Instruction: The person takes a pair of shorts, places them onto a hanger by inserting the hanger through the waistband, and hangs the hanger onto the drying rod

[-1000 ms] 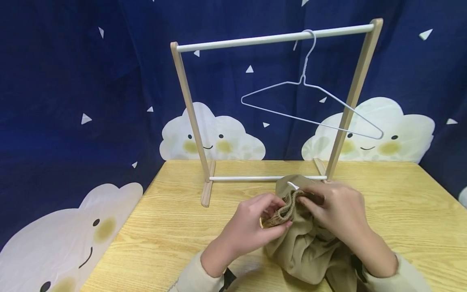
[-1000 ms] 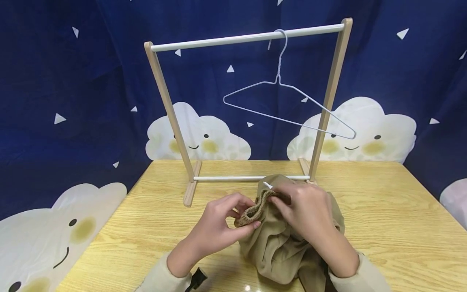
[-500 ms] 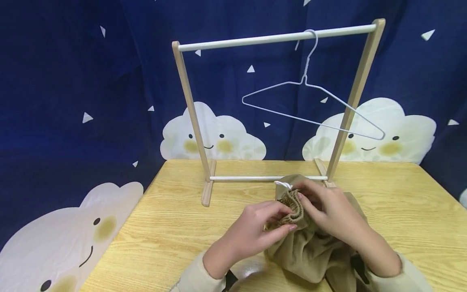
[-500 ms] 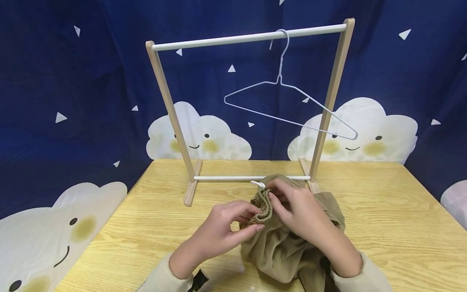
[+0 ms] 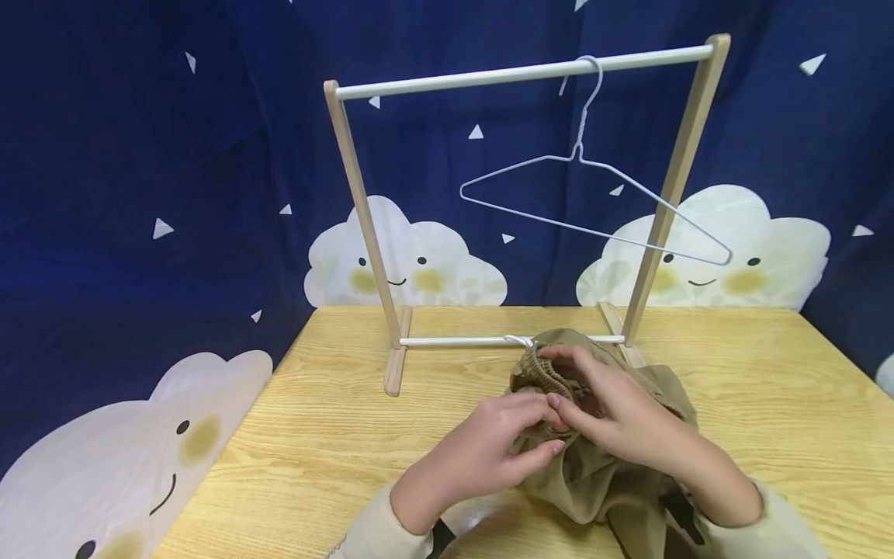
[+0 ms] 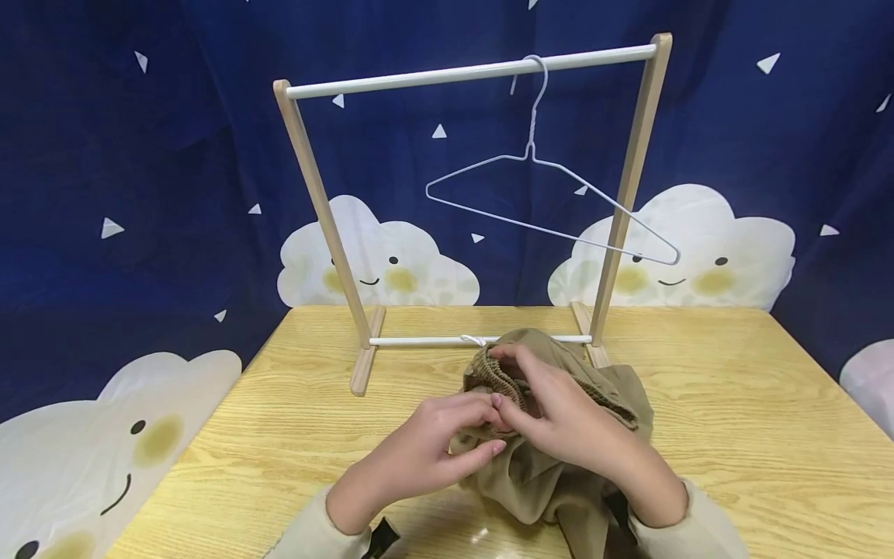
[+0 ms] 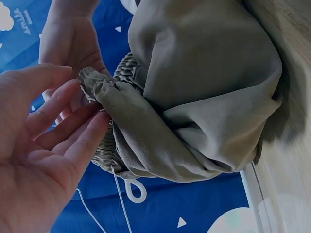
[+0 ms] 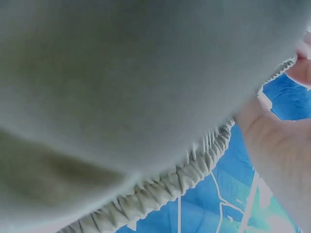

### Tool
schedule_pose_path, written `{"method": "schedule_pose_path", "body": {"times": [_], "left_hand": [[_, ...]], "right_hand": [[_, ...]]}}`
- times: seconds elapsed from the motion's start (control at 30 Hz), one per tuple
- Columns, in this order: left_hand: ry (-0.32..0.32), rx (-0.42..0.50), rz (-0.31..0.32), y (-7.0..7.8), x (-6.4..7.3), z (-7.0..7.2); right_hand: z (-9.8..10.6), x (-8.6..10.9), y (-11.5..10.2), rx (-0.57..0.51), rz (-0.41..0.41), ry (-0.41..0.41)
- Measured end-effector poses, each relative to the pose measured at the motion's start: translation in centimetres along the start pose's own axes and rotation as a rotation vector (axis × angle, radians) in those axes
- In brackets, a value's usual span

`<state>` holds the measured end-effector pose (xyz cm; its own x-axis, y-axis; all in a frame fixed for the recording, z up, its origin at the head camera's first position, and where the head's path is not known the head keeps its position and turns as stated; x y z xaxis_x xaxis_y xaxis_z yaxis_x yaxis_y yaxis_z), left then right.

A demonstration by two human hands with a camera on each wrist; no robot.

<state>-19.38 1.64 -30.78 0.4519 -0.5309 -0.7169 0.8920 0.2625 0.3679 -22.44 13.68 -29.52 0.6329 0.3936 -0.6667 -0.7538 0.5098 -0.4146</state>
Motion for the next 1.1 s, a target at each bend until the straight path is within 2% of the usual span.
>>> {"method": "schedule_pose_path", "body": {"times": [0.2, 0.27, 0.33, 0.47, 0.57, 0.77, 0.97, 1.1], "left_hand": [[0.031, 0.047, 0.093, -0.6, -0.1, 0.4], [0.060, 0.066, 0.130, -0.9, -0.1, 0.7], [0.100, 0.045, 0.143, -1.1, -0.1, 1.1], [0.176, -0.139, 0.091, -1.0, -0.2, 2.0], [0.166, -0.247, 0.045, -1.0, -0.2, 2.2], [0.093, -0.307, -0.006, -1.2, -0.3, 1.9], [0.095, -0.364, -0.036, -1.2, -0.2, 1.9], [0.090, -0.363, -0.050, -1.1, -0.1, 2.0]], "right_hand": [[-0.5, 0.2, -0.3, -0.081, 0.038, -0.056], [-0.9, 0.4, -0.6, -0.118, 0.069, -0.088], [-1.3, 0.5, -1.0, -0.154, 0.098, -0.118], [-1.6, 0.6, -1.4, -0.231, 0.122, -0.111], [-1.5, 0.5, -1.4, -0.250, 0.125, -0.057], [-0.8, 0.0, -1.2, -0.207, 0.117, 0.056], [-0.2, -0.2, -1.1, -0.190, 0.115, 0.116], [-0.1, -0.1, -1.3, -0.178, 0.165, 0.142]]}}
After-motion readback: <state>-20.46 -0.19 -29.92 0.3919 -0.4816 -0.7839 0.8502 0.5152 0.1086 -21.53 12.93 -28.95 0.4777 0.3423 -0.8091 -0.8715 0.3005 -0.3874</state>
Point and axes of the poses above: each hand's wrist, its own x-axis away from the middle knuckle, its own z-axis out of the back of the hand, y = z × x, the point moved 8 cm from there along -x, towards the middle knuckle, and after that the axes turned 12 degrees about y, right-handed, at the moved point
